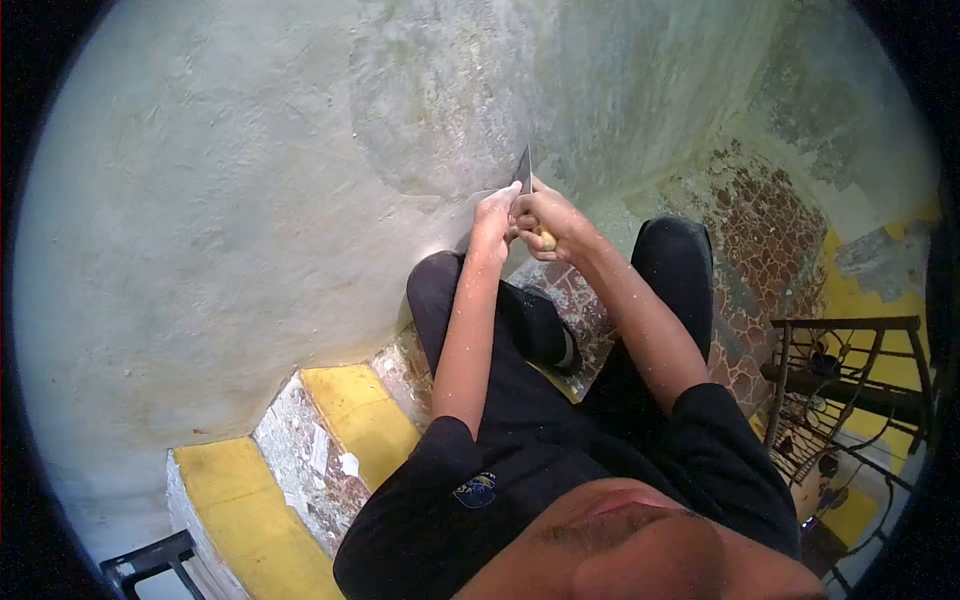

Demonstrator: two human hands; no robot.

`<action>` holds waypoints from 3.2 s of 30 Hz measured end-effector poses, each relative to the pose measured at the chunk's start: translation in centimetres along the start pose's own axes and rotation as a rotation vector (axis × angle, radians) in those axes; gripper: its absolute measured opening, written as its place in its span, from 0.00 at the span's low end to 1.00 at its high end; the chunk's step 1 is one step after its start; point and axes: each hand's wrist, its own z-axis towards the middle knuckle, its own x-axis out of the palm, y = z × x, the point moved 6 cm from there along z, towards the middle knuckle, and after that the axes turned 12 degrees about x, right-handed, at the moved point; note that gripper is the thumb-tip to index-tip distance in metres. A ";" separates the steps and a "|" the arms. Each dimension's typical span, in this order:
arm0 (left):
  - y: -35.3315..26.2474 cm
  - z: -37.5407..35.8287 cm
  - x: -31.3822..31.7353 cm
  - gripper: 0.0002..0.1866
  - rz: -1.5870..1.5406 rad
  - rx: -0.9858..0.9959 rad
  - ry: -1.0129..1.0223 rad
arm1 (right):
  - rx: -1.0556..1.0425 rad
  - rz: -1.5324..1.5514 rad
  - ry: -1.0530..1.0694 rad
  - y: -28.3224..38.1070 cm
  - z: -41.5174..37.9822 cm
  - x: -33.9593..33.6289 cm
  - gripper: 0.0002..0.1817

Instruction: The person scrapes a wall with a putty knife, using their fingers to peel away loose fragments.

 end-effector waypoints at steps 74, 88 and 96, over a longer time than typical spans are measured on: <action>-0.1 -1.6 -1.7 0.26 -0.342 -0.258 -0.064 | -0.250 0.141 -0.462 1.3 6.8 -0.6 0.55; -0.8 -2.0 -0.6 0.28 -0.283 -0.117 0.062 | -0.284 -0.037 -0.271 5.6 -2.5 -1.8 0.18; -0.9 -2.2 0.5 0.24 -0.064 -0.066 0.033 | -0.252 -0.023 -0.410 5.7 -5.0 -6.5 0.19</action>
